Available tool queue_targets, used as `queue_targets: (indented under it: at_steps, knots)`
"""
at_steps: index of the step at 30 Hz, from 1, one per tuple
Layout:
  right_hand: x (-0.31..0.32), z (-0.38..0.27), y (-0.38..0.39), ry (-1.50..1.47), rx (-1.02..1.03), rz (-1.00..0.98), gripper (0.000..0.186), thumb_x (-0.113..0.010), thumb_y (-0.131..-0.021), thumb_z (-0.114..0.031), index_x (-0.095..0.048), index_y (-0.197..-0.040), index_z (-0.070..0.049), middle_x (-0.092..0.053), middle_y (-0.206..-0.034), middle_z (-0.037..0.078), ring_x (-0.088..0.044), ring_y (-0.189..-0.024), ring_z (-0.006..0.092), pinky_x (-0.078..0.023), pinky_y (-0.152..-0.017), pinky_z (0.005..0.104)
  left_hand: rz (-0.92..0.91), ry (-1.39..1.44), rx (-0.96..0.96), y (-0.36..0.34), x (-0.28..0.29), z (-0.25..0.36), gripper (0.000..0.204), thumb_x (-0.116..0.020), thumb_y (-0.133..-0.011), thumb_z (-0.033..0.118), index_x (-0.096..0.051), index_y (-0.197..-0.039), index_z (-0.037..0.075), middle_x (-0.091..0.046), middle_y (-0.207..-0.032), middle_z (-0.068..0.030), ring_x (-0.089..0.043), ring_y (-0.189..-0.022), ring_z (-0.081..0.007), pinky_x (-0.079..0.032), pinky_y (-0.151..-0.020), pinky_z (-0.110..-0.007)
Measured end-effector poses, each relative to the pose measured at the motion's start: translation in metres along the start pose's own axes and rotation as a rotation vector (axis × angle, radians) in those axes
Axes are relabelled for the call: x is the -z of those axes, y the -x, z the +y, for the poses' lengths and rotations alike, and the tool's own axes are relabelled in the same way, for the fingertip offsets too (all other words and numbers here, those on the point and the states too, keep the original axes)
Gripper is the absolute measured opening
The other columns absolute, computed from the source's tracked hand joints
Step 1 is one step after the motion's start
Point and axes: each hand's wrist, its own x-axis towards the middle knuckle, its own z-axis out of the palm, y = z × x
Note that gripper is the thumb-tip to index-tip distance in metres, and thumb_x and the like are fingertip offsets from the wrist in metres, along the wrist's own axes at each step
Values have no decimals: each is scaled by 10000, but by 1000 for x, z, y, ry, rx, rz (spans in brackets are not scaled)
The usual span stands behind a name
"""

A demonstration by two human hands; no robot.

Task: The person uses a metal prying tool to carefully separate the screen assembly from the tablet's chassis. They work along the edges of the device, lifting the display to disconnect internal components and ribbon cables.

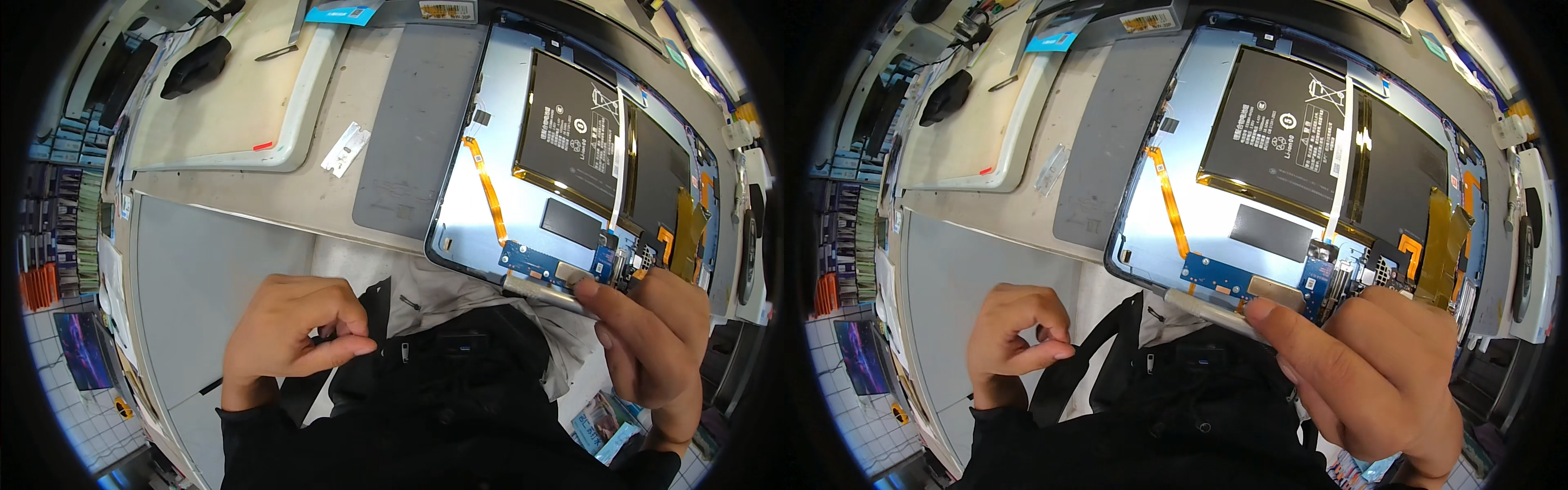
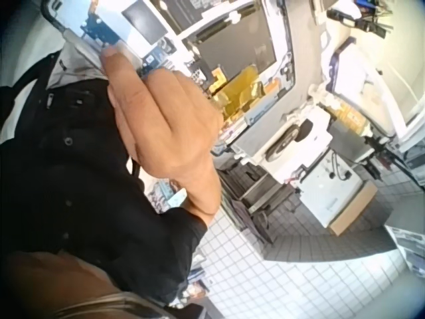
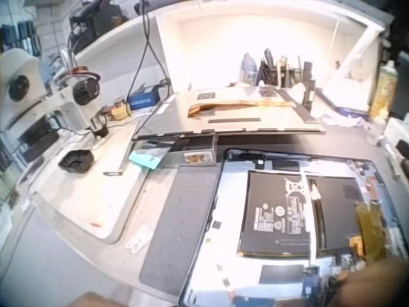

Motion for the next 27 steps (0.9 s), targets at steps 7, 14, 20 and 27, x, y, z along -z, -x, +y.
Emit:
queue_targets:
  at_steps: [7,14,20,27]
  knots:
    - [-3,4,-8,-41,24,-38,331,-705,-731,-70,-717,-1061,-44,-404,-552,9,-416,-441,139,-319,-406,313,-147,-215,103,-3,-11,-20,73,-673,-854,110,-676,-856,37,-675,-746,-69,-657,-644,-210,-480,-567,-303]
    - [-1,2,-15,-53,-21,-63,335,-713,-721,-58,-723,-1056,-58,-396,-547,6,-420,-441,136,-321,-409,314,113,610,201,-27,-29,1,164,-612,-915,26,-685,-1049,-35,-729,-916,-141,-704,-808,-159,-558,-723,-258]
    - [-3,-1,-19,-65,-30,-82,370,-734,-694,-38,-722,-1064,-60,-387,-542,2,-419,-438,135,-321,-409,315,163,736,128,-32,-38,0,160,-564,-927,-35,-667,-1041,-79,-725,-915,-160,-701,-790,-165,-565,-716,-254]
    - [-13,-5,-13,-7,16,-48,387,-682,-723,-45,-701,-1108,-69,-338,-575,-9,-363,-470,133,-259,-431,316,148,705,138,-36,-38,1,160,-573,-920,-5,-656,-1005,-112,-708,-902,-234,-705,-761,-233,-581,-694,-301]
